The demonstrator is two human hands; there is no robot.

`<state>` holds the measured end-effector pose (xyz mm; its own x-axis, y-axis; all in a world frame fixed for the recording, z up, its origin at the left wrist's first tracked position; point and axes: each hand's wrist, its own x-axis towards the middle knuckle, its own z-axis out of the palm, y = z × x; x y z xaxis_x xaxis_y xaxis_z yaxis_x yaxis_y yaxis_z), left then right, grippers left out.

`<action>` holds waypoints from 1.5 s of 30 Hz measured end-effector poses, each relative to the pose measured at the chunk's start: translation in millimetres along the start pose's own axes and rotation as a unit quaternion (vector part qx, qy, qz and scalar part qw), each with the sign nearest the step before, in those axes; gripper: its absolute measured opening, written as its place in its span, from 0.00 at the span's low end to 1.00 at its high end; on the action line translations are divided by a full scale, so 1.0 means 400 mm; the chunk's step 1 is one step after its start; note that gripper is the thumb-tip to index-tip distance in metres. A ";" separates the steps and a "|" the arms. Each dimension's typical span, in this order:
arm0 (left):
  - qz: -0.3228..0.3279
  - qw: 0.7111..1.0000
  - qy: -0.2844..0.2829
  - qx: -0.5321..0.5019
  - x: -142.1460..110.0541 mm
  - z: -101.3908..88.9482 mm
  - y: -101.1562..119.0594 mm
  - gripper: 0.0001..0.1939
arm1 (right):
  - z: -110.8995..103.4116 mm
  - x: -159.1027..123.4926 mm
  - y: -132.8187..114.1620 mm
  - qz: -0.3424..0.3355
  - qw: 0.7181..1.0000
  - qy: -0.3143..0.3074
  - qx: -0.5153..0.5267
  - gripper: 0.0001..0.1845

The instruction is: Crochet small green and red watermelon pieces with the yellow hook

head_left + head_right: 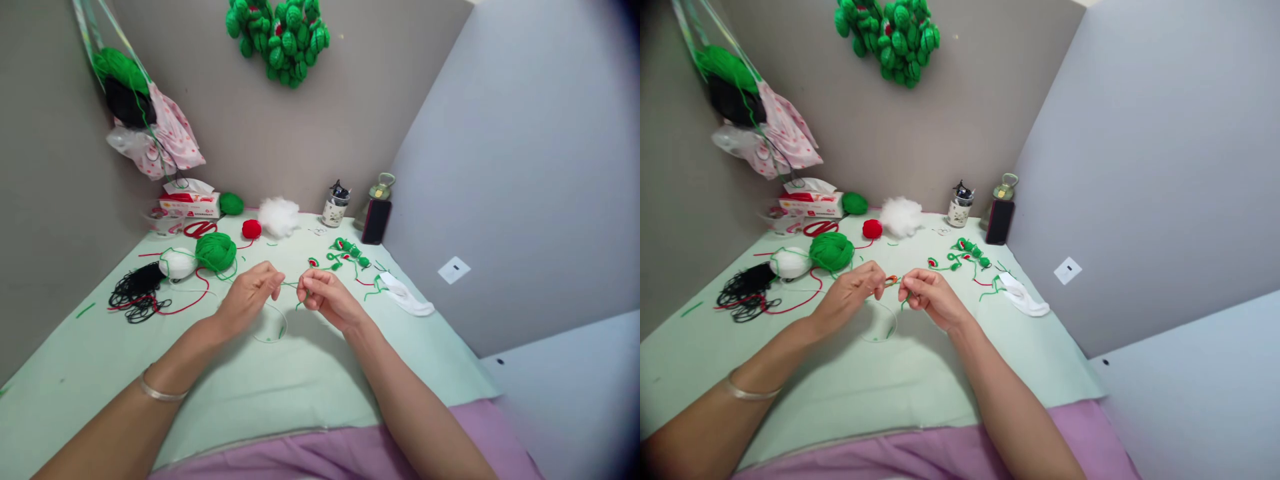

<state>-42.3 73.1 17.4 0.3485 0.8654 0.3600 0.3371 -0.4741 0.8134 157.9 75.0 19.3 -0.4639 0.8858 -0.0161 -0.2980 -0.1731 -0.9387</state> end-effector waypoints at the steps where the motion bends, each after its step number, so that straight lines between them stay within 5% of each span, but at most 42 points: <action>1: 0.015 0.999 0.009 0.040 0.003 -0.004 -0.004 0.24 | -0.002 0.001 -0.001 -0.001 1.000 0.005 0.002 0.14; 4: 0.020 0.993 0.038 0.114 0.008 -0.005 -0.007 0.21 | -0.003 0.002 0.000 -0.005 1.000 0.015 0.001 0.14; 11: -0.074 0.992 0.044 0.092 0.014 -0.008 -0.032 0.23 | 0.001 0.001 0.005 0.002 1.000 0.014 -0.023 0.14; 17: -0.019 0.985 0.133 0.111 0.006 0.004 -0.023 0.20 | 0.004 0.003 0.005 0.007 0.998 0.035 -0.048 0.14; 25: -0.055 0.993 -0.019 -0.101 -0.019 0.057 0.013 0.24 | 0.009 0.004 0.010 0.011 0.997 0.026 -0.066 0.15; 31: -0.034 0.995 0.066 -0.065 -0.013 0.054 0.005 0.24 | 0.017 -0.001 0.008 0.006 0.997 0.018 -0.074 0.14; 38: -0.071 0.992 -0.035 -0.102 -0.022 0.067 0.007 0.26 | 0.015 -0.001 0.012 0.008 0.998 -0.018 -0.060 0.14; 45: -0.073 0.994 0.031 -0.071 -0.015 0.073 0.012 0.22 | 0.011 -0.001 0.012 -0.035 0.994 0.011 -0.102 0.13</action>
<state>-17.2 60.8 5.9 0.2498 0.9335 0.2574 0.2515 -0.3192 0.9137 152.8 71.9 16.3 -0.4287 0.9022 0.0472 -0.1526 -0.0208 -0.9881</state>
